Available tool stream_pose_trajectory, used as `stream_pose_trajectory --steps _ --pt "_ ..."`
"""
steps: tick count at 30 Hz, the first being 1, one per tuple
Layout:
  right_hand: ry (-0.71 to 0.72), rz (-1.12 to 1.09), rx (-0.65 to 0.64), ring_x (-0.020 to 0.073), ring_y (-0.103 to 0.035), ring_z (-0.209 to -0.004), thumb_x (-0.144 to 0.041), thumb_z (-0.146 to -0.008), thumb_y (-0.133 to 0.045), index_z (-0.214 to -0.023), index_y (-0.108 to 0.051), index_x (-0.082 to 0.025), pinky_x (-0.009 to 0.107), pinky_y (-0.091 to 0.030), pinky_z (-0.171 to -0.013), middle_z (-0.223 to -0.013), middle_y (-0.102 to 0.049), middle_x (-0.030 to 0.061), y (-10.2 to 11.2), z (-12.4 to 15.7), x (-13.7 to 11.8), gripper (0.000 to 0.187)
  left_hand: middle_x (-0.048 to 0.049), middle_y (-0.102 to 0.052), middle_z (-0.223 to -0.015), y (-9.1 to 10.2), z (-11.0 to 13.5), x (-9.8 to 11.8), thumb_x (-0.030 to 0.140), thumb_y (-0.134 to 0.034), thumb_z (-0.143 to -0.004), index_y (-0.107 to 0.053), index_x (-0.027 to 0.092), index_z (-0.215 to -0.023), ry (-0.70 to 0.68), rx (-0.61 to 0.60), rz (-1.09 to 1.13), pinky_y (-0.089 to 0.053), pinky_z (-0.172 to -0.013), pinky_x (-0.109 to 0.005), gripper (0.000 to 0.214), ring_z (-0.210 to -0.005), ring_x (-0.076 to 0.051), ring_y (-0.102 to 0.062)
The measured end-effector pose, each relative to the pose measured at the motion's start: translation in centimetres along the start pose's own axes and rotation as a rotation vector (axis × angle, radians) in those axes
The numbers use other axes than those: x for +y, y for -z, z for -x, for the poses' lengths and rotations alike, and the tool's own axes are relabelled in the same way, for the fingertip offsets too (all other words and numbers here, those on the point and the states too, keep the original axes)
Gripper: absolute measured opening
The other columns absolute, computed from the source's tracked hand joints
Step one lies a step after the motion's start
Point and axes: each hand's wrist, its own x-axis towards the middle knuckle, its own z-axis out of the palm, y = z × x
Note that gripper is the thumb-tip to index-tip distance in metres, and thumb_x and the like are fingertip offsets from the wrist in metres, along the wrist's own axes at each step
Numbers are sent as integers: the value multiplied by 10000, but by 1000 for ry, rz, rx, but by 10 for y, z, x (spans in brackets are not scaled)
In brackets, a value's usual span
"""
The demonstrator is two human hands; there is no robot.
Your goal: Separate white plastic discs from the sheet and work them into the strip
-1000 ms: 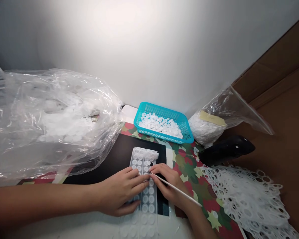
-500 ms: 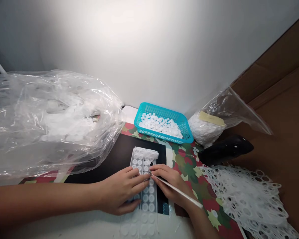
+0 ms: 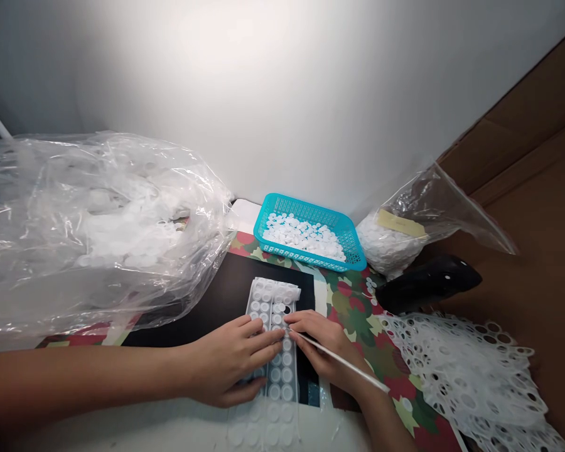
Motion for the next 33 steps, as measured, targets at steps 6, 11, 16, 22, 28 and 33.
stream_pose_trajectory --steps 6,11,16,22,28,33 --pt "17 98 -14 182 -632 -1038 -142 -930 -463 -932 -604 -199 291 -541 -884 -1091 -668 75 -3 1 0 153 -111 -563 -1174 1 -1 0 361 -451 -876 -498 92 -1211 -4 0 -15 -378 -743 -356 432 -822 -219 -479" --pt "157 255 40 205 -640 -1025 -100 -925 -432 -1023 -611 -162 314 -563 -858 -1089 -663 130 -12 2 4 213 -119 -563 -1185 1 -1 0 354 -446 -869 -504 89 -1206 -9 -18 -8 -380 -755 -362 432 -833 -225 -481" --pt "216 304 151 210 -659 -987 -70 -907 -444 -1034 -600 -158 312 -574 -836 -1047 -683 146 -21 0 8 219 -124 -554 -1204 1 0 2 361 -439 -860 -508 96 -1203 2 -30 -10 -386 -763 -367 439 -843 -232 -485" --pt "74 274 266 198 -684 -916 -114 -927 -424 -963 -615 -197 311 -579 -818 -1001 -703 100 -24 -4 0 211 -131 -534 -1246 2 -1 1 360 -440 -856 -508 99 -1197 2 -23 -15 -396 -773 -360 435 -854 -232 -497" --pt "5 279 312 209 -676 -954 -142 -931 -448 -1014 -601 -210 335 -563 -866 -1025 -696 89 -18 -7 -4 187 -132 -562 -1210 3 -1 1 349 -476 -845 -525 94 -1168 -2 -1 -4 -410 -752 -355 414 -829 -221 -503" --pt "23 181 266 195 -668 -946 -123 -911 -485 -963 -603 -212 312 -549 -841 -1008 -697 72 -15 -6 -3 156 -151 -549 -1259 -5 2 3 344 -443 -871 -518 56 -1225 -26 46 -86 -418 -766 -348 463 -856 -227 -519"
